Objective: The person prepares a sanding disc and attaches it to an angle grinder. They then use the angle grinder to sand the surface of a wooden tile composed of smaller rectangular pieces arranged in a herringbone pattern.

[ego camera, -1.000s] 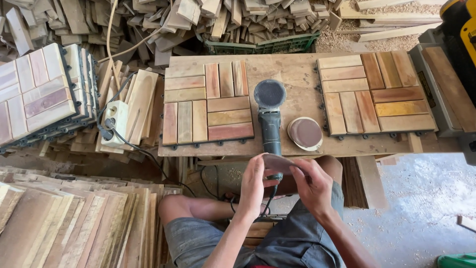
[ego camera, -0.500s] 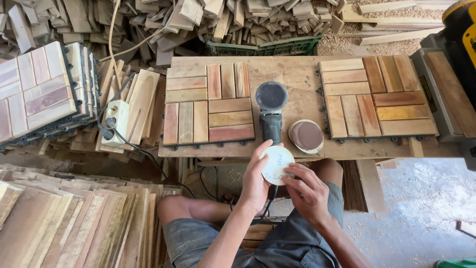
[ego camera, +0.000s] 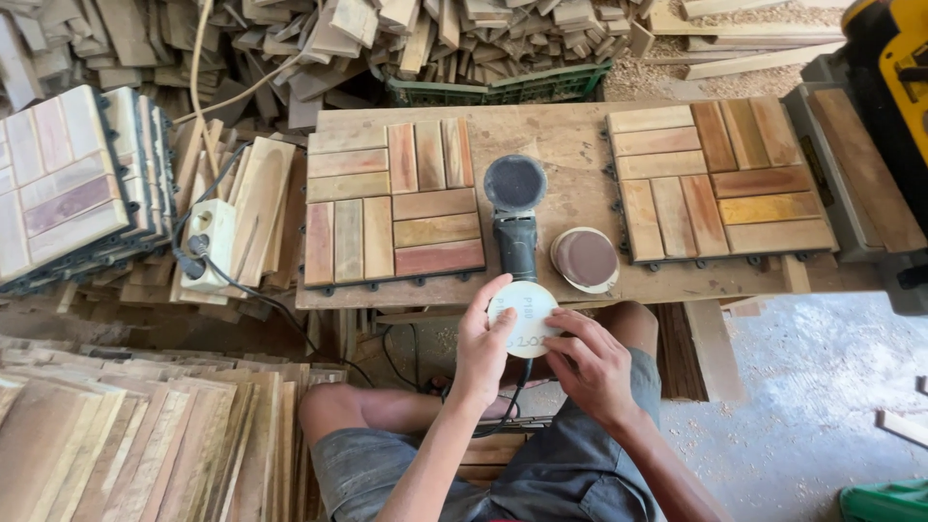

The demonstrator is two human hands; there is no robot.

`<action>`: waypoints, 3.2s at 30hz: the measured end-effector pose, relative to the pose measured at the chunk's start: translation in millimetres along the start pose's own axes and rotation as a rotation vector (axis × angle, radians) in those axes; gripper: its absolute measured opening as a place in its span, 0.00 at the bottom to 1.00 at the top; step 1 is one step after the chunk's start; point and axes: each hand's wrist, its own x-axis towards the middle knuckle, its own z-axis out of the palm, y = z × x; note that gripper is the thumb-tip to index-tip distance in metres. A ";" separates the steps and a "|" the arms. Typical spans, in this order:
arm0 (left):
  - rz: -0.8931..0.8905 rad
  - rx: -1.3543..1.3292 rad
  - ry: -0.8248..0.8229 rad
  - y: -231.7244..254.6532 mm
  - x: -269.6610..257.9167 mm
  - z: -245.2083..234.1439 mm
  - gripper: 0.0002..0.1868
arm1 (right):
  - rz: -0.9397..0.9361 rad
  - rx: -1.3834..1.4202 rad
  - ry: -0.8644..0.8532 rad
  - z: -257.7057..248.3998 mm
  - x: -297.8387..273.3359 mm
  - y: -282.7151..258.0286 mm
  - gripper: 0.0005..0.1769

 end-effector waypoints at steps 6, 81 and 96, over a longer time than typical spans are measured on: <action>-0.007 -0.018 0.009 -19.5 2.8 -9.8 0.25 | 0.081 -0.043 0.027 4.3 -14.1 25.4 0.06; 0.022 -0.129 -0.051 -16.0 -15.3 -4.3 0.20 | 0.810 0.264 0.097 -28.7 1.8 54.7 0.11; 0.023 -0.044 -0.213 -14.5 -18.1 0.4 0.18 | 0.738 0.218 -0.043 -26.1 -4.9 41.8 0.12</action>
